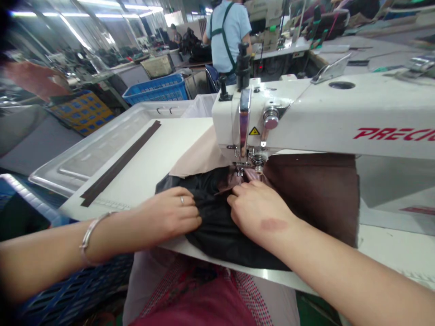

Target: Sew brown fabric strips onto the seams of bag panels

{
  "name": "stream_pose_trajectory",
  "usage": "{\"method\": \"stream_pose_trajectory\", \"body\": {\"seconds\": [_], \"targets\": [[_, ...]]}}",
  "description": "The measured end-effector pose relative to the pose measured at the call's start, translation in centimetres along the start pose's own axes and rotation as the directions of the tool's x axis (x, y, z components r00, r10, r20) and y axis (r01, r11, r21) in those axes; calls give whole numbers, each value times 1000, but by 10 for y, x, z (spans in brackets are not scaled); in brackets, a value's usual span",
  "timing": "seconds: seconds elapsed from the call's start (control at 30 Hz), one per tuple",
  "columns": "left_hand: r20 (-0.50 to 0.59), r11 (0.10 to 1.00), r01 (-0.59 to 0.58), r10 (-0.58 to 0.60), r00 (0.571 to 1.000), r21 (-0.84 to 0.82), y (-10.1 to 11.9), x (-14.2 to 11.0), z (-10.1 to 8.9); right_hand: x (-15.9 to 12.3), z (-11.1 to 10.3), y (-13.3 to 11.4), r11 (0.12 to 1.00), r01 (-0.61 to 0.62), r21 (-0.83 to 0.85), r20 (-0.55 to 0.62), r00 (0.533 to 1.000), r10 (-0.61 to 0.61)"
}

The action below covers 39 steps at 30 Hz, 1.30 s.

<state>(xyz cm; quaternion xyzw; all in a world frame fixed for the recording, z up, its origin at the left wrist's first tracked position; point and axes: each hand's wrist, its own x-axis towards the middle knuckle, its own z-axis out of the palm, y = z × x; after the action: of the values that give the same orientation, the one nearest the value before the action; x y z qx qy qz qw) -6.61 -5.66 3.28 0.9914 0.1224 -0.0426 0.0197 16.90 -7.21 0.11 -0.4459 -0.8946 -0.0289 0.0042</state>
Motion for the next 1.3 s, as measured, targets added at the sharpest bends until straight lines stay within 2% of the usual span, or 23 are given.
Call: {"method": "stream_pose_trajectory", "body": {"seconds": [0.1,0.17,0.23,0.3,0.37,0.43,0.53,0.6,0.7,0.77,0.83,0.87,0.9,0.93,1.0,1.03,1.07,1.1,1.13,1.17,1.2,1.3], "targets": [[45,983,148,-144,989,-111,-25,-6,-12,-2,0,1,999,-6,44,-8,1000,7],[55,946,278,-272,961,-168,-28,3,-16,-6,1,2,996,-15,84,3,1000,15],[-20,936,315,-322,947,-154,-21,17,-13,-12,0,3,992,-17,122,12,1000,15],[-102,968,215,-228,968,-126,-8,30,-6,-17,-1,5,989,-17,145,27,1000,14],[-99,984,94,-110,989,-149,9,38,2,-17,-5,9,987,-19,160,62,998,9],[-62,981,104,-116,991,-163,28,40,7,-13,-11,14,985,-19,170,108,994,1],[-30,983,175,-177,984,-56,51,41,7,-1,-19,20,986,-51,162,185,983,20],[-15,990,140,-140,990,8,60,42,5,7,-23,21,986,-101,135,241,968,66],[-20,998,-57,57,998,-16,66,41,2,15,-26,17,988,-140,61,256,959,120],[-44,974,-213,211,977,-71,71,36,2,16,-26,10,989,-144,21,220,966,136],[-52,945,-298,294,954,-135,77,29,4,14,-25,2,989,-148,-4,178,973,146],[-41,935,-299,296,954,-190,79,24,5,12,-24,-1,990,-142,-12,160,977,142],[-18,927,-265,270,963,-266,80,21,6,9,-22,-4,991,-130,-17,147,980,131],[15,920,-181,199,980,-346,79,17,7,5,-19,-6,993,-114,-20,139,984,116],[66,895,93,-72,995,-436,71,12,11,-5,-11,-9,996,-87,-18,105,991,88],[50,874,241,-243,969,-421,65,11,14,-11,-7,-9,997,-78,-11,75,994,79],[-2,852,367,-397,918,-373,56,10,19,-16,-2,-9,997,-73,-1,35,997,73],[-79,830,464,-509,857,-308,46,10,25,-22,3,-9,997,-71,12,-10,997,71],[-154,813,530,-571,806,-242,35,10,32,-27,7,-8,997,-70,25,-54,996,71],[-201,808,559,-588,784,-185,22,12,39,-31,11,-7,997,-71,38,-89,993,74],[-212,814,563,-582,786,-146,9,13,47,-33,13,-6,996,-72,51,-111,991,77],[-142,883,456,-468,872,-114,-35,25,63,-34,16,-1,993,-66,102,-130,988,79]]}}
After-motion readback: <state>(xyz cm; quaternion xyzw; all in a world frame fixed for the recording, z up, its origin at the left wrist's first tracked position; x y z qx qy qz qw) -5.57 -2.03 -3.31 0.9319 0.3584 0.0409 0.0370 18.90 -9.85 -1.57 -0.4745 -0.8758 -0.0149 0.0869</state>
